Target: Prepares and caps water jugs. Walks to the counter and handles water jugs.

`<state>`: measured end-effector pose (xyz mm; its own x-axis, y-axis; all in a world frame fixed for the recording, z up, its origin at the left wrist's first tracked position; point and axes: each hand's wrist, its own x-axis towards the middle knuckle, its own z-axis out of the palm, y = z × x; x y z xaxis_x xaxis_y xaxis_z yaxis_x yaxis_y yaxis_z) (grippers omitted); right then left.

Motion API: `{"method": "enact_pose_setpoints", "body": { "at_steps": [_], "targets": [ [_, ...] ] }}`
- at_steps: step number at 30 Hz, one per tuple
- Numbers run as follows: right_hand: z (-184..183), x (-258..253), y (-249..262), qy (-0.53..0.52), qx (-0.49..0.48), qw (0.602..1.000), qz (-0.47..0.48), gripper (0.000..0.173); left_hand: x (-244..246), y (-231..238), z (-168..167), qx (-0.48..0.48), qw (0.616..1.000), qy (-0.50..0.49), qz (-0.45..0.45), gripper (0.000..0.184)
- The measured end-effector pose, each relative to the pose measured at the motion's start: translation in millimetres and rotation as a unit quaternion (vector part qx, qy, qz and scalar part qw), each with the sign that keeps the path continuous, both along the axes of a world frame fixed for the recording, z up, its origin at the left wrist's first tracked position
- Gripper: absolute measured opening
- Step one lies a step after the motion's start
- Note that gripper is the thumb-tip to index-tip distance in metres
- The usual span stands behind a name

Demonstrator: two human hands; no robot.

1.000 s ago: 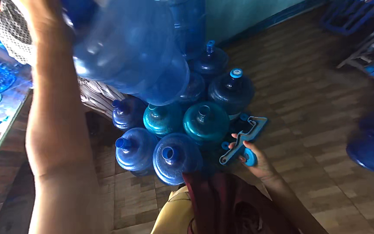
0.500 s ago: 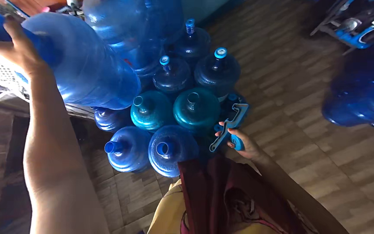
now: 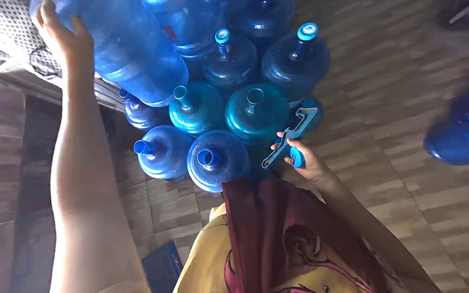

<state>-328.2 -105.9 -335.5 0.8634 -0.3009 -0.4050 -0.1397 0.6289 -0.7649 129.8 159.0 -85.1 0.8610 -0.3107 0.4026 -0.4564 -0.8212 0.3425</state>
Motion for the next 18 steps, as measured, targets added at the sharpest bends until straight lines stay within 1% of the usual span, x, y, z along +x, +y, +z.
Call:
{"method": "enact_pose_setpoints", "body": {
  "at_steps": [3, 5, 7, 9, 12, 13, 15, 18],
  "targets": [
    [-4.0, -0.2, -8.3, 0.012, 0.002, 1.0, 0.002, 0.035, -79.0, -20.3, -16.2, -0.01, 0.997, 0.046, -0.055, 0.059],
    [-7.2, 1.2, -16.9, 0.022, -0.008, 1.0, 0.003, 0.035, -117.4, -25.8, -38.4, -0.039, 0.989, 0.082, -0.119, 0.057],
    [-7.4, 4.5, -25.9, 0.042, -0.04, 0.998, 0.008, 0.036, -153.5, -32.3, -62.5, -0.058, 0.973, 0.144, -0.171, 0.055],
    [-6.4, 11.5, -33.7, 0.044, -0.066, 0.997, 0.023, 0.037, -190.9, -44.2, -81.6, -0.057, 0.948, 0.22, -0.223, 0.054],
    [-1.7, 28.0, -39.7, 0.026, -0.088, 0.994, 0.067, 0.038, -245.7, -66.1, -110.4, -0.045, 0.893, 0.341, -0.291, 0.055],
    [2.7, 34.3, -38.1, 0.027, -0.092, 0.992, 0.077, 0.038, -262.5, -73.7, -122.8, -0.043, 0.874, 0.376, -0.306, 0.057],
    [10.1, 45.4, -32.8, 0.024, -0.097, 0.99, 0.101, 0.036, -293.3, -87.9, -151.7, -0.04, 0.852, 0.411, -0.323, 0.059],
    [9.6, 54.4, -22.6, 0.024, -0.101, 0.985, 0.139, 0.038, -329.7, -104.6, -192.2, -0.007, 0.852, 0.418, -0.315, 0.065]
  ]
}}
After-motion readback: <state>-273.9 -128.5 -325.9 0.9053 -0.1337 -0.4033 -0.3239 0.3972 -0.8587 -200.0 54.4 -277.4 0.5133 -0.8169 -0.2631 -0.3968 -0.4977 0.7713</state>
